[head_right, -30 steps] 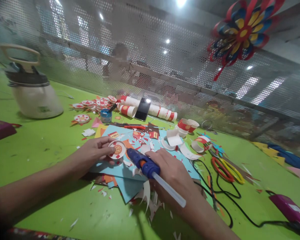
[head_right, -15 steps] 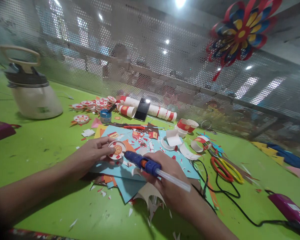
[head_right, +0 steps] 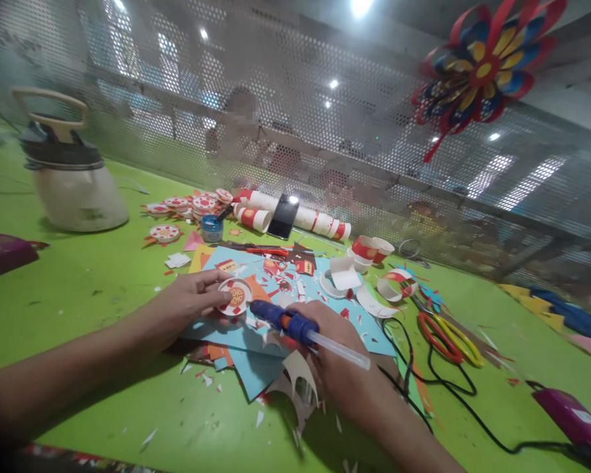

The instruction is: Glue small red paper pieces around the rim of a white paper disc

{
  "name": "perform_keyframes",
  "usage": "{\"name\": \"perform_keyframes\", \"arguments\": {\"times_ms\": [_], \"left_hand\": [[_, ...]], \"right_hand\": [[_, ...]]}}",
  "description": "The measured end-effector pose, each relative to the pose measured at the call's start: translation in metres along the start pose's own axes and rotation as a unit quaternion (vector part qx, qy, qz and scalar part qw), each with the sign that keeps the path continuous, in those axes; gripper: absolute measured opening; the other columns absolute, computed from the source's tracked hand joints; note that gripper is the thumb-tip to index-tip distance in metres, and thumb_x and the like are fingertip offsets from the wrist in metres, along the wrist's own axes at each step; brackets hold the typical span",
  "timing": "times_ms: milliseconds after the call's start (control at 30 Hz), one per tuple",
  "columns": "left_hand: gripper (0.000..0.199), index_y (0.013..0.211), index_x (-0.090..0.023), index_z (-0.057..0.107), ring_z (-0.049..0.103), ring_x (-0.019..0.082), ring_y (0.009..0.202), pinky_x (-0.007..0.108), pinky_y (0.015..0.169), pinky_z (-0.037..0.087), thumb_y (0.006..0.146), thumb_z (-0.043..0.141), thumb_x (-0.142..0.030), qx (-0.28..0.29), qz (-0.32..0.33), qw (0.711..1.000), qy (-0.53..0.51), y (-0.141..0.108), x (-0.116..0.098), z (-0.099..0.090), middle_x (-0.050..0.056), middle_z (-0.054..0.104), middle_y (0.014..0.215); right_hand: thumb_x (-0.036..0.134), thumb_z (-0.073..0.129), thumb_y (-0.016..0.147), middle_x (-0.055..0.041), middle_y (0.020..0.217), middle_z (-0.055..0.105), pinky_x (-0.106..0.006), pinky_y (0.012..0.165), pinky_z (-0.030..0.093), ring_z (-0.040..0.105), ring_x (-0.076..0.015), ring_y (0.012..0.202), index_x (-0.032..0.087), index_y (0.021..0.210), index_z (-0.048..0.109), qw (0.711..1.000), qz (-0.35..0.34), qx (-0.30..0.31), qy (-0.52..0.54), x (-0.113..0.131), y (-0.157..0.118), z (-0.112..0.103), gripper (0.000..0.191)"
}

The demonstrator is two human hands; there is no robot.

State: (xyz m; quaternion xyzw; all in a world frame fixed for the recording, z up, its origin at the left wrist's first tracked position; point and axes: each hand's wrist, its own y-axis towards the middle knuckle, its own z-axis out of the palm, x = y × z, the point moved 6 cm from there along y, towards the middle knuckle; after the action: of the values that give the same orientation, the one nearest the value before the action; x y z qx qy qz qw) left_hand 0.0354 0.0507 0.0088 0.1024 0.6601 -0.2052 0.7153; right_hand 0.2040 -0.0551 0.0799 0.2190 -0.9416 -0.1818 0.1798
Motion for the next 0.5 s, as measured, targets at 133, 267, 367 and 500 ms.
{"name": "perform_keyframes", "arguments": {"times_ms": [133, 267, 367, 500], "left_hand": [[0.019, 0.083, -0.015, 0.063, 0.066, 0.015, 0.055, 0.025, 0.056, 0.053, 0.067, 0.071, -0.023, 0.000, 0.005, 1.000, 0.003, 0.000, 0.000, 0.000, 0.003, 0.069, 0.069], [0.021, 0.084, -0.014, 0.063, 0.065, 0.014, 0.054, 0.025, 0.056, 0.053, 0.066, 0.070, -0.024, 0.003, 0.001, 1.000, 0.008, 0.000, 0.001, 0.000, 0.004, 0.070, 0.071], [0.021, 0.083, -0.014, 0.062, 0.065, 0.014, 0.053, 0.025, 0.056, 0.052, 0.066, 0.069, -0.023, 0.001, -0.002, 1.000, 0.012, 0.000, 0.001, 0.000, 0.003, 0.070, 0.068], [0.017, 0.079, -0.015, 0.062, 0.065, 0.013, 0.052, 0.024, 0.056, 0.052, 0.066, 0.069, -0.023, -0.003, -0.002, 1.000, 0.024, -0.001, -0.001, 0.000, 0.002, 0.070, 0.065]], "right_hand": [[0.022, 0.048, 0.092, -0.0099, 0.093, 0.072, -0.036, 0.067, 0.055, 0.068, -0.0237, 0.081, 0.022, 0.104, 0.062, 1.000, 0.016, 0.000, -0.006, -0.005, -0.002, 0.003, 0.018], [0.023, 0.044, 0.096, -0.0064, 0.089, 0.069, -0.033, 0.066, 0.052, 0.065, -0.0212, 0.079, 0.022, 0.096, 0.062, 0.999, 0.032, 0.033, 0.003, -0.007, -0.004, 0.008, 0.019], [0.026, 0.044, 0.096, -0.0063, 0.085, 0.067, -0.033, 0.062, 0.048, 0.061, -0.0211, 0.074, 0.020, 0.097, 0.060, 0.998, 0.018, 0.045, -0.026, -0.005, -0.005, 0.010, 0.018], [0.030, 0.043, 0.097, -0.0079, 0.085, 0.066, -0.033, 0.061, 0.046, 0.059, -0.0215, 0.073, 0.019, 0.101, 0.059, 0.997, -0.004, 0.051, -0.059, -0.004, -0.006, 0.012, 0.020]]}}
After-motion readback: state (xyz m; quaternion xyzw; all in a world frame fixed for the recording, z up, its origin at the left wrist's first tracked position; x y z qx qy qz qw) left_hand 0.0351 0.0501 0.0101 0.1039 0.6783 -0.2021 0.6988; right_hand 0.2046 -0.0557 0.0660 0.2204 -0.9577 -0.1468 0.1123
